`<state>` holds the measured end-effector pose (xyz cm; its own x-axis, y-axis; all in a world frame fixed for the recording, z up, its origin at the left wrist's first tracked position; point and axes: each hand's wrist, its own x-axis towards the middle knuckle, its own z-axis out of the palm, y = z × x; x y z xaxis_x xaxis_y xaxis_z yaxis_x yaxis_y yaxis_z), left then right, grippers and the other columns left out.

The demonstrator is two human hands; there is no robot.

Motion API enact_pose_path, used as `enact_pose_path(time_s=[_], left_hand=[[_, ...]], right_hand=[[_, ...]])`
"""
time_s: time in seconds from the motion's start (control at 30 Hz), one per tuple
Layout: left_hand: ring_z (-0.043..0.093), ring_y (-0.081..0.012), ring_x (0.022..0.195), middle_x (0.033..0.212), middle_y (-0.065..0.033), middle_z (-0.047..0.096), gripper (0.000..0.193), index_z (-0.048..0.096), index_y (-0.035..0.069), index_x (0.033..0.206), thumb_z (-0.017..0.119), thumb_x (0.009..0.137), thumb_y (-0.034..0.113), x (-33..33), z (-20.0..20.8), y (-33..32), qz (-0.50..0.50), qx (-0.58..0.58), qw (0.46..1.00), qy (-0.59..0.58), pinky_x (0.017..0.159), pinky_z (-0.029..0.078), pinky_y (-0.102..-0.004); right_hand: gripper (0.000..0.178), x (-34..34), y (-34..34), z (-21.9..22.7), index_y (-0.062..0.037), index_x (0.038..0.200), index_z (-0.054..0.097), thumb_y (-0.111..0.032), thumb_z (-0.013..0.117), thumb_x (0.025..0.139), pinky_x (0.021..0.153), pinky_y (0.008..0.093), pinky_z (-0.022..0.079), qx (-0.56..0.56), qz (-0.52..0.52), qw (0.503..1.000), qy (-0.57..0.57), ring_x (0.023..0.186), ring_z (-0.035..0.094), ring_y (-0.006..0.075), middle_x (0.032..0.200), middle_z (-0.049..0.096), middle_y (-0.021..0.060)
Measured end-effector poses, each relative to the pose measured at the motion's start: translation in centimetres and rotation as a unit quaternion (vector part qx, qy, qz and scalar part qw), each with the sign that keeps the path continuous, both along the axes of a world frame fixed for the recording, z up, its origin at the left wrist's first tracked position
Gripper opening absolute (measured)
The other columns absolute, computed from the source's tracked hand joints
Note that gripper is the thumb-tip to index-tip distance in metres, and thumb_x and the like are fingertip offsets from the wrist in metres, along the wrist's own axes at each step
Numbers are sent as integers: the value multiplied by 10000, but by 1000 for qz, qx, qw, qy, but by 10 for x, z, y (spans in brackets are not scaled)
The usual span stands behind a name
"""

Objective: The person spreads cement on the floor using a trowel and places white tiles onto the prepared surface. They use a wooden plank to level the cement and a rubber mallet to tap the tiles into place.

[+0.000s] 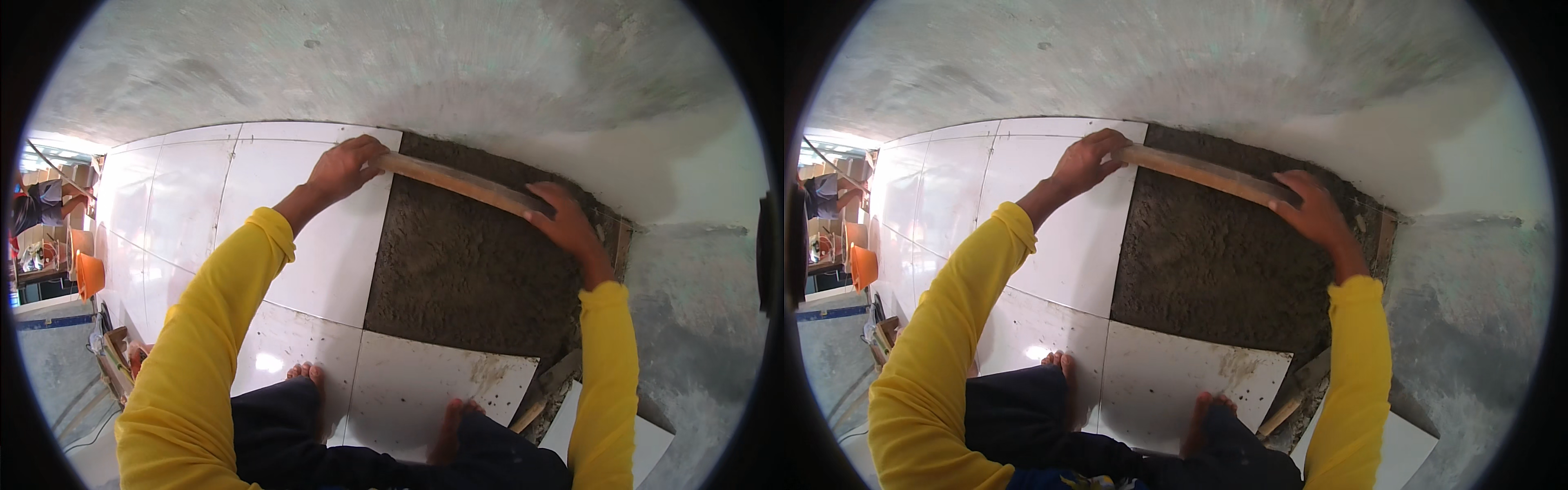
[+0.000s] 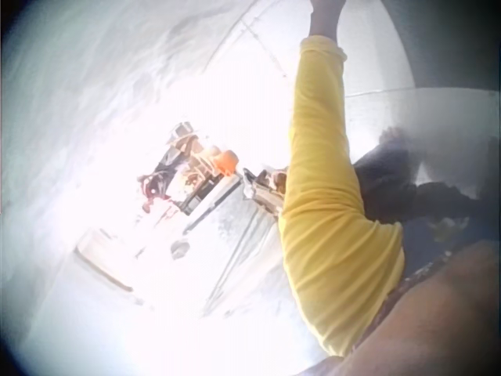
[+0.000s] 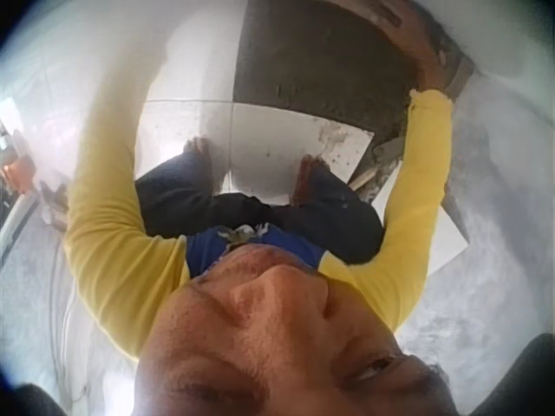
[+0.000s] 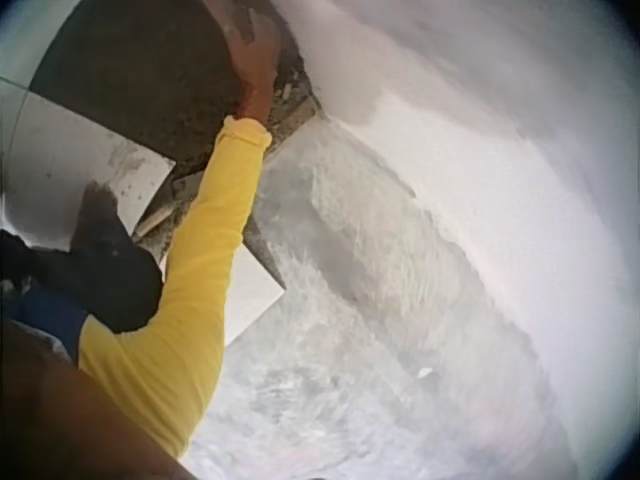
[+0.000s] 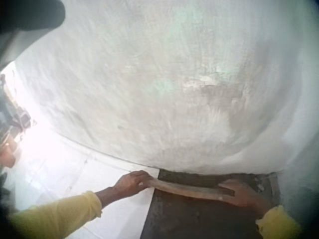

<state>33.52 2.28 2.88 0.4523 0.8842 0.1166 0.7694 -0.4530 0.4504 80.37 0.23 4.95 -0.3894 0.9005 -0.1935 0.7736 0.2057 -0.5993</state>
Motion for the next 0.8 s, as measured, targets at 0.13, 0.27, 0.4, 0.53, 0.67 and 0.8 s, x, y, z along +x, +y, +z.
enact_pose_path(time_s=[0.13, 0.27, 0.4, 0.53, 0.67, 0.8], left_hand=[[695, -309, 1116, 1212, -90, 706, 361, 684, 89, 1256, 778, 932, 217, 2, -1, 11, -9, 25, 1000, 11, 945, 594, -417], [694, -316, 1115, 1236, -101, 711, 361, 690, 85, 1266, 775, 937, 207, 2, -8, 15, 15, 29, 999, -27, 942, 590, -428], [734, -294, 1034, 1251, -129, 715, 399, 689, 70, 1299, 789, 917, 131, -3, -9, 20, 54, 37, 997, -29, 835, 628, -373], [733, -317, 1055, 1257, -132, 722, 393, 696, 74, 1290, 789, 916, 147, 8, -17, 28, 97, 59, 992, -49, 862, 619, -392], [726, -342, 1083, 1236, -144, 735, 387, 705, 70, 1277, 795, 913, 167, 1, -15, 42, 99, 70, 993, 0, 901, 604, -415], [720, -361, 1101, 1238, -159, 738, 392, 705, 59, 1283, 791, 922, 185, -8, -7, 47, 88, -5, 996, -32, 944, 586, -431]], right_hand=[[559, 54, -46, 14, -89, 1410, 637, -259, 803, 904, 1152, 522, 399, 156, -16, 974, -162, 1345, 547, 368, 1428, 596, 169], [452, 82, -48, 3, -85, 1377, 640, -115, 741, 937, 1116, 515, 438, 192, -30, 954, -228, 1285, 586, 390, 1396, 629, 168], [404, 71, -15, 17, -62, 1350, 646, -92, 711, 953, 1068, 493, 486, 261, -84, 944, -185, 1265, 603, 394, 1377, 645, 165], [382, 73, 9, -1, -49, 1340, 654, -91, 704, 964, 1050, 482, 503, 243, -106, 954, -141, 1272, 601, 405, 1387, 637, 173], [401, 70, 10, -21, -47, 1345, 653, -97, 725, 954, 1042, 471, 510, 224, -127, 962, -89, 1269, 606, 408, 1391, 633, 186], [396, 54, 10, -25, -22, 1320, 666, -86, 744, 937, 1038, 471, 511, 209, -144, 964, -76, 1250, 619, 413, 1368, 644, 201]])
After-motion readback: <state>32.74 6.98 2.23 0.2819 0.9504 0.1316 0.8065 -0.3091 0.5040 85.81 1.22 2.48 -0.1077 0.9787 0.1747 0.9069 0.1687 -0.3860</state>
